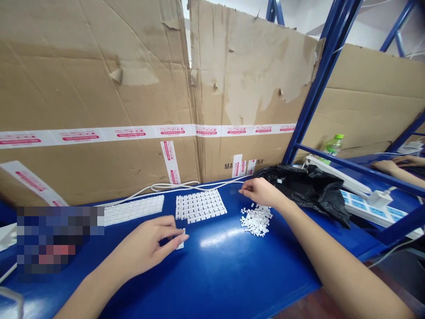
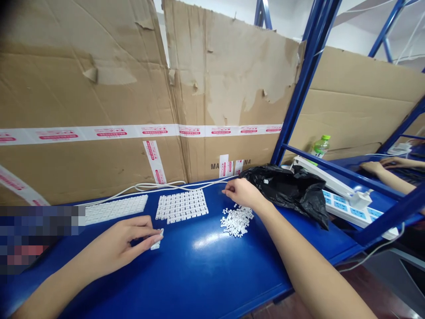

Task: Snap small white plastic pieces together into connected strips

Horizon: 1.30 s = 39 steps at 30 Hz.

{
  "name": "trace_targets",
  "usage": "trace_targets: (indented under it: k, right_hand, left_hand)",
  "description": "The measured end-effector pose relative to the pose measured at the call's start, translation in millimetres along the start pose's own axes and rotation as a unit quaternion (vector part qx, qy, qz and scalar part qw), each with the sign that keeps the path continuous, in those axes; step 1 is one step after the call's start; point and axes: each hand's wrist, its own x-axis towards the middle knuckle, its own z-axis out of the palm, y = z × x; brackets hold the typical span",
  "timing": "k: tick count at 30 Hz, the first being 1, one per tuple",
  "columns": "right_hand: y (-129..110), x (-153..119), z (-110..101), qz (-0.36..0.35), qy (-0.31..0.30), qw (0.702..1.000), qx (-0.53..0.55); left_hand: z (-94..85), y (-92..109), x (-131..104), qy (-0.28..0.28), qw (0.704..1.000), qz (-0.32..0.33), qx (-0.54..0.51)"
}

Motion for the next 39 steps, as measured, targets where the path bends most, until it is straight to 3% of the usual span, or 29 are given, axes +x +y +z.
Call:
trace_targets:
  k: [6, 12, 16, 24, 33, 39]
  right_hand:
    - [4.5, -5.6, -14.2, -0.022, -0.144, 0.989, 0.038]
    - [-1.0, -7.1, -5.7, -0.042, -0.188, 0.979, 0.067]
    - [-4.2, -7.2, -1.5, -0.056, -0.198, 0.975, 0.084]
    - [-15.1, -10.3, 1.8, -0.066, -0.206, 0.972, 0.093]
    - [-11.2, -9.0, -6.7, -0.057, -0.187, 0.978, 0.074]
    - [-13.8, -7.5, 2.8, -0.071, -0.193, 0.976, 0.067]
  left_hand:
    - [6.1, 31.7, 4.0, 0.018, 0.996, 0.088, 0.010]
    - [23.4, 59.1, 9.4, -0.002, 0.988, 0.148, -0.041]
    - [31.2, 58.9, 10.8, -0.001, 0.986, 0.155, -0.068]
    - [39.4, 58.8, 10.9, 0.015, 0.985, 0.104, -0.134]
    - [43.6, 52.6, 7.1, -0.014, 0.980, 0.093, -0.176]
    - [43.9, 53.1, 7.7, 0.016, 0.978, 0.075, -0.192]
